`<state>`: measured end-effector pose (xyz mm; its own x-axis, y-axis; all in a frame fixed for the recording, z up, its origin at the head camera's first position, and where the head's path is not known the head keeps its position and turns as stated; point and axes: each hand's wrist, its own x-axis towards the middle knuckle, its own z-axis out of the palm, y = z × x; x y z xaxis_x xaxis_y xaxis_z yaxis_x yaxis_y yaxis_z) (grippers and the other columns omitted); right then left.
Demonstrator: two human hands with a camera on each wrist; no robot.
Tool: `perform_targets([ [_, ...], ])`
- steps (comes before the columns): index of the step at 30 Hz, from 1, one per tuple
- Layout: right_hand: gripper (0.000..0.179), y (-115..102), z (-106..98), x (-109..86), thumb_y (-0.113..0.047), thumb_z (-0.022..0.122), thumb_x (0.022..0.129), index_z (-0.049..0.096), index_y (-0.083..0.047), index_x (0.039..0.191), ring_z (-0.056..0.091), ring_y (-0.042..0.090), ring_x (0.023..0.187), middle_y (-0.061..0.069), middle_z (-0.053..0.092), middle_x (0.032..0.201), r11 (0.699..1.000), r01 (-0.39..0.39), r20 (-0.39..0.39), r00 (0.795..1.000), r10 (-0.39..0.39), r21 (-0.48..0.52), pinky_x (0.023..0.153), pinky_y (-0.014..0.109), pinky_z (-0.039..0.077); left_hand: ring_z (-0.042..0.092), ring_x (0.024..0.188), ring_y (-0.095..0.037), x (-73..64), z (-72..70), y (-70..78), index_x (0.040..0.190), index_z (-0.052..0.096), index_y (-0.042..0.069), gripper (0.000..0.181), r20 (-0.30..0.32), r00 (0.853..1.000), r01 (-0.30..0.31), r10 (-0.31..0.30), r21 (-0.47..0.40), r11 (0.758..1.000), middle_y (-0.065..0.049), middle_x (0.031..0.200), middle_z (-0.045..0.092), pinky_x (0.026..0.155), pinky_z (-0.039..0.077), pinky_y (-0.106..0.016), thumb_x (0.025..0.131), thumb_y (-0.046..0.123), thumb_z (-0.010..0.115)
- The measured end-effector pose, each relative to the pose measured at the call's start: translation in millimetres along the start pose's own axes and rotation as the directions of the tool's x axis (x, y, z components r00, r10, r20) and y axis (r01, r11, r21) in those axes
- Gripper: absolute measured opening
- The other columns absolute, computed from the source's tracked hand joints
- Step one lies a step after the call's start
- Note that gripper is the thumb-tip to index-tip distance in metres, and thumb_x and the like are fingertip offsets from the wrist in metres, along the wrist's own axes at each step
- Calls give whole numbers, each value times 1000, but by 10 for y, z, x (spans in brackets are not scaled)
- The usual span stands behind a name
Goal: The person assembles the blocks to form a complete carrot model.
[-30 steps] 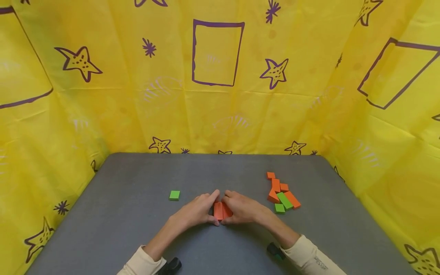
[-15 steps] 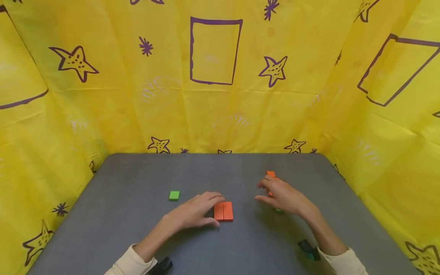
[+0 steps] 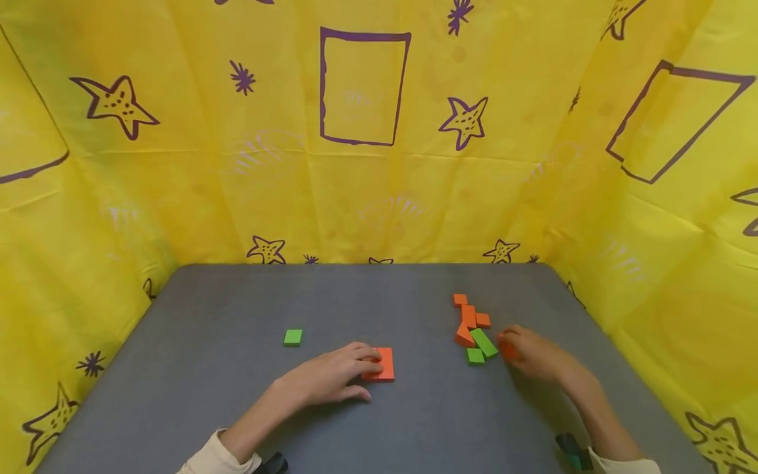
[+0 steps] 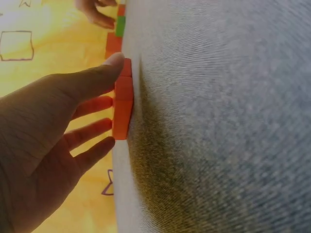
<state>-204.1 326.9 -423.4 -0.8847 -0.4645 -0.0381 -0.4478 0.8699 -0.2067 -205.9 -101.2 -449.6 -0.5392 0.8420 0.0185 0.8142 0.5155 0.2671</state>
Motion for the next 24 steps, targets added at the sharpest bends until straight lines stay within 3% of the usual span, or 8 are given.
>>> perform_targets([
  [5,58,80,-9,20,-6,90,77,63,7,127,66,37,107,21,67,121,999,-1,-29,1000,0,-39,93,56,57,52,142,-20,8,10,-37,141,64,21,48,-30,999,21,-21,1,1000,-1,148,60,119,45,-43,97,39,72],
  [11,50,40,-75,39,-7,94,71,67,0,112,60,24,88,10,66,104,992,-48,-46,998,43,-112,78,46,58,56,137,-22,35,85,-63,134,70,21,37,-104,994,-30,30,-5,1000,-3,143,64,114,50,-42,98,29,74],
  [14,50,-187,-191,88,-12,95,70,68,-2,111,57,21,86,5,64,99,990,-44,-85,996,33,-134,76,41,55,57,135,-22,35,104,-64,131,72,20,34,-134,990,-39,35,-24,999,-4,141,65,112,51,-39,97,23,75],
  [18,53,-606,-278,237,-14,93,73,68,-2,118,56,17,91,1,64,103,994,80,-104,991,-88,-81,81,37,55,58,133,-21,40,108,-67,129,74,19,33,-156,987,-39,33,-41,998,-4,139,66,110,52,-37,96,20,76],
  [21,52,-873,-195,405,-14,90,76,67,-3,121,55,14,93,1,63,107,983,181,-71,981,-182,-30,82,33,54,58,131,-21,46,113,-74,127,75,19,32,-163,986,-37,28,-51,998,-4,137,67,109,53,-38,96,20,77],
  [24,53,-1094,7,590,-16,88,79,65,-4,126,54,13,95,2,62,111,975,220,2,975,-220,18,83,30,54,59,130,-21,32,131,-70,127,75,19,32,-164,986,-23,12,-69,997,-4,136,67,109,53,-39,95,20,77],
])
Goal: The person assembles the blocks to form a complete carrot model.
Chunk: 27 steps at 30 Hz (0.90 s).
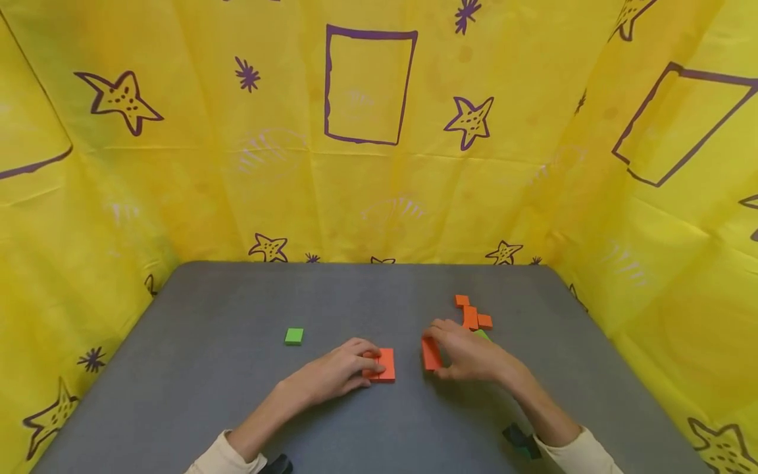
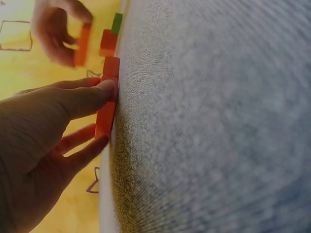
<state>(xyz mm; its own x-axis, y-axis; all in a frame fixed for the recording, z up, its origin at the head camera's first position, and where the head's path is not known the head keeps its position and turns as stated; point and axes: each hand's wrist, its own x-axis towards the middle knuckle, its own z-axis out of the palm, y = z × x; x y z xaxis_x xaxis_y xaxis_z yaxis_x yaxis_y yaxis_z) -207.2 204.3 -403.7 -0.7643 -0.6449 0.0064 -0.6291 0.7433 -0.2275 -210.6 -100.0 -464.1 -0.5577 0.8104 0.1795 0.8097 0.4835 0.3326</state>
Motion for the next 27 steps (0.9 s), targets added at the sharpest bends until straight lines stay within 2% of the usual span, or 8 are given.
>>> perform_targets([
  [4,53,-130,266,280,-20,85,83,64,-3,129,54,12,95,2,61,113,998,27,90,995,-32,53,85,27,54,59,128,-21,7,3,-10,126,76,19,31,-11,1000,9,-9,-4,1000,-4,134,68,108,53,-40,95,21,77],
  [8,53,-189,390,427,-21,86,83,65,-4,128,52,9,89,1,60,108,994,40,109,993,-51,104,80,22,50,59,126,-20,8,11,-17,123,77,19,28,-25,1000,1,-1,7,1000,-3,130,69,107,54,-40,95,22,77],
  [14,52,-209,411,490,-29,87,84,69,-3,125,47,7,78,-1,54,97,992,38,105,993,-50,117,67,18,41,60,125,-21,13,7,-37,121,78,19,28,-29,1000,11,-11,-12,1000,-3,129,69,106,54,-42,93,23,79],
  [20,47,-213,383,552,-25,87,82,70,-3,120,47,8,77,0,56,97,995,32,81,996,-40,91,65,18,41,61,123,-21,58,-7,-91,120,79,18,29,-61,998,-2,1,-4,1000,-3,127,69,104,55,-41,91,23,81],
  [27,45,-221,345,636,-28,86,83,69,-4,117,48,9,77,-1,54,96,998,17,143,989,-25,59,66,20,40,60,121,-20,59,-3,-151,121,79,18,31,-49,999,-2,-2,-64,998,-3,129,69,103,55,-42,91,23,82],
])
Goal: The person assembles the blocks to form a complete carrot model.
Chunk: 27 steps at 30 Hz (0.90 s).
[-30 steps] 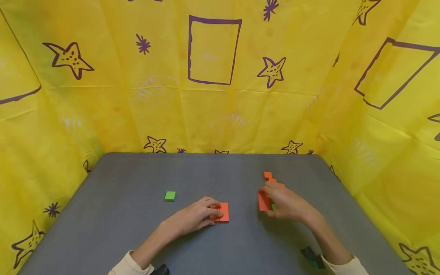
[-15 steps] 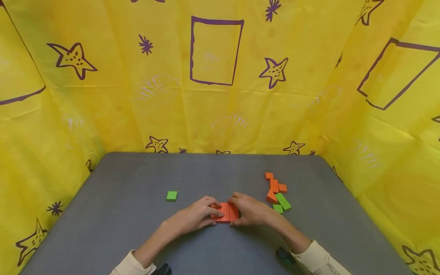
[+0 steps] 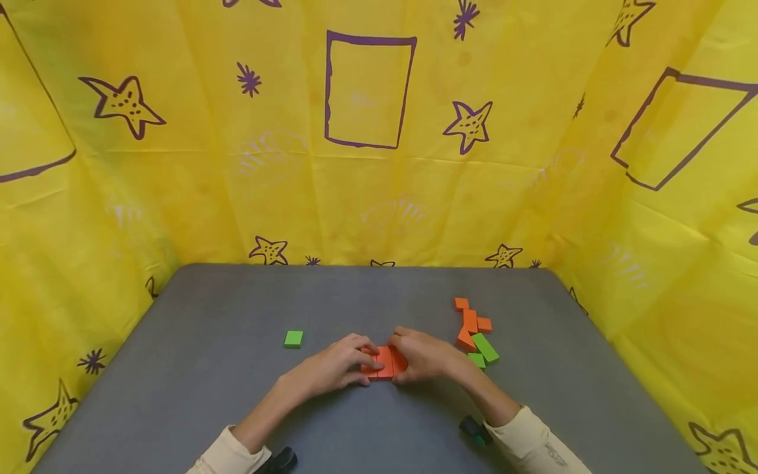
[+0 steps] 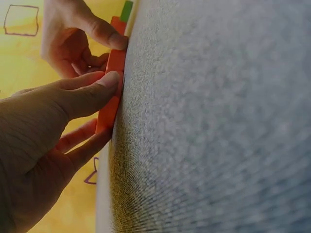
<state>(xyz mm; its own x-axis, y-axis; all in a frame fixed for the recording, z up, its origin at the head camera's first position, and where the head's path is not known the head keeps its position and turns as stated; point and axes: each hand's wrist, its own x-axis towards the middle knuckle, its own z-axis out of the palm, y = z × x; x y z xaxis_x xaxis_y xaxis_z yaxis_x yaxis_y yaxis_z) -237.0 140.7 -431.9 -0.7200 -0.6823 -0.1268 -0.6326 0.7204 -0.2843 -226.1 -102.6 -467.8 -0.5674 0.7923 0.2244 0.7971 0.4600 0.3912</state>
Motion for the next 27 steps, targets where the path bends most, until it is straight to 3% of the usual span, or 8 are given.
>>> perform_targets([
  [11,47,5,-15,68,-26,88,81,68,-2,117,49,10,78,0,56,98,999,-38,16,999,38,12,67,20,41,60,123,-21,19,-24,-54,124,78,18,33,15,1000,9,-9,-13,1000,-4,132,68,106,53,-42,91,23,81],
  [17,62,27,-116,37,-34,91,81,66,-3,128,51,12,86,5,59,109,995,-73,65,996,69,73,75,23,46,56,132,-23,23,-69,-50,126,75,19,34,56,998,-23,21,28,999,-5,140,65,111,51,-44,94,30,78],
  [20,69,72,-241,-26,-36,88,84,61,-3,139,55,15,92,10,60,121,989,-92,70,994,84,118,82,30,52,56,135,-23,14,-111,-37,126,74,19,34,73,996,-55,52,40,998,-4,143,63,112,50,-44,94,31,77],
  [23,69,179,-446,-144,-37,82,91,56,-5,146,61,22,101,14,61,130,981,-125,25,992,122,148,90,41,55,59,131,-21,6,-142,-45,125,75,17,30,78,990,-119,115,50,992,-4,139,66,111,51,-41,96,26,76],
  [27,53,431,-726,-333,-33,71,100,59,-3,143,64,31,111,17,63,130,977,-150,-100,981,166,153,94,48,56,62,124,-19,-14,-134,-84,123,76,15,26,71,984,-169,166,50,984,-3,130,69,107,53,-37,97,21,74],
])
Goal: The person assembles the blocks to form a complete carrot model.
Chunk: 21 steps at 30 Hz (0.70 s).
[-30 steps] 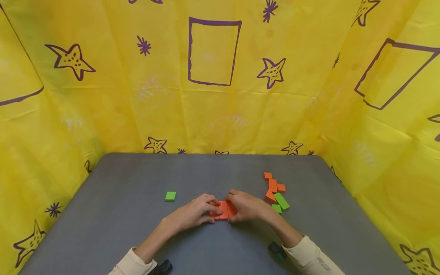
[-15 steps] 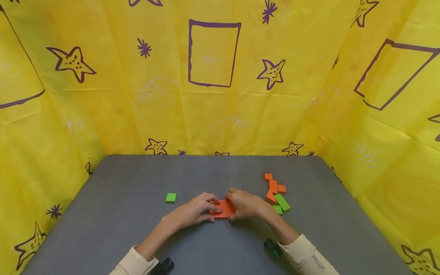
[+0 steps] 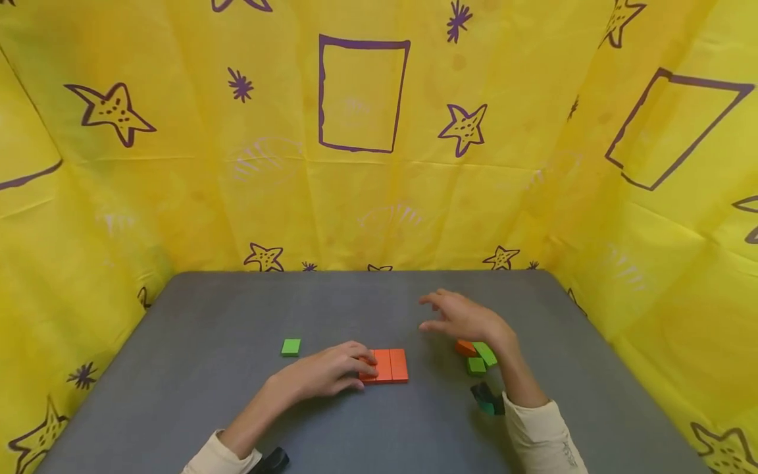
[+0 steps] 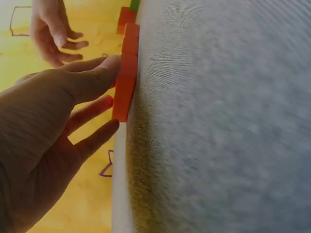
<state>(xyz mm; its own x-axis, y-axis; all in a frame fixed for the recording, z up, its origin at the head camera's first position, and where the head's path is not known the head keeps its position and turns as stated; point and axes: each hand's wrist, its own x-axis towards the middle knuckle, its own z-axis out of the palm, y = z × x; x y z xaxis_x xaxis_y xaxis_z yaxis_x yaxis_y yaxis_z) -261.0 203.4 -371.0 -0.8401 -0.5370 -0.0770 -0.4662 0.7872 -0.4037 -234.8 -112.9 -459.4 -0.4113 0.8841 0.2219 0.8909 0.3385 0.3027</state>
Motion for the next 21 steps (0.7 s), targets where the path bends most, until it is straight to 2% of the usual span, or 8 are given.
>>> perform_targets([
  [3,41,236,-123,-35,-23,64,105,61,2,138,66,34,110,20,64,127,1000,-21,-96,995,20,-15,94,49,57,62,123,-17,-10,27,1,123,76,15,25,4,1000,17,-17,2,1000,0,128,69,107,53,-35,99,21,72],
  [7,30,538,-83,-7,-4,56,106,64,12,130,66,42,110,27,63,121,995,-84,-175,982,75,-47,96,53,57,61,121,-12,23,8,22,124,76,18,24,46,996,74,-74,-3,997,4,125,69,107,53,-33,102,24,68],
  [9,29,639,-4,26,1,55,104,64,13,129,64,44,112,29,62,121,989,-122,-177,978,105,-86,98,55,55,61,116,-9,53,-23,31,123,77,19,23,71,992,109,-107,-18,994,6,122,69,104,53,-30,102,25,68],
  [13,25,726,172,97,-1,55,102,70,6,121,60,44,101,27,62,112,964,-181,-118,980,160,-197,91,55,53,56,100,-5,113,-45,47,115,79,20,18,76,987,141,-138,-28,990,9,110,69,90,52,-22,101,25,70],
  [15,22,730,223,125,-2,55,102,74,3,113,60,41,95,24,63,107,960,-157,-92,986,139,-232,87,53,53,53,95,-5,132,-33,56,111,80,20,15,64,988,144,-142,-31,989,9,105,68,85,51,-20,101,25,71],
  [17,23,722,243,150,-1,55,101,76,2,109,61,38,93,21,64,104,975,-95,-63,994,84,-202,85,50,54,51,93,-4,136,-9,60,109,80,20,14,49,988,148,-147,-34,988,9,102,67,84,50,-18,100,26,71],
  [20,25,691,246,187,1,56,101,75,5,117,66,34,99,21,67,111,989,26,-43,999,-32,-143,86,47,57,50,93,-3,120,15,60,109,79,21,13,41,987,158,-156,-40,987,10,103,67,84,49,-18,100,25,71],
  [21,26,675,247,201,1,57,101,74,6,120,66,34,101,22,67,114,991,45,-44,998,-51,-125,87,46,57,50,93,-3,115,17,57,110,78,21,13,38,987,159,-158,-44,986,10,103,67,84,49,-18,100,25,71],
])
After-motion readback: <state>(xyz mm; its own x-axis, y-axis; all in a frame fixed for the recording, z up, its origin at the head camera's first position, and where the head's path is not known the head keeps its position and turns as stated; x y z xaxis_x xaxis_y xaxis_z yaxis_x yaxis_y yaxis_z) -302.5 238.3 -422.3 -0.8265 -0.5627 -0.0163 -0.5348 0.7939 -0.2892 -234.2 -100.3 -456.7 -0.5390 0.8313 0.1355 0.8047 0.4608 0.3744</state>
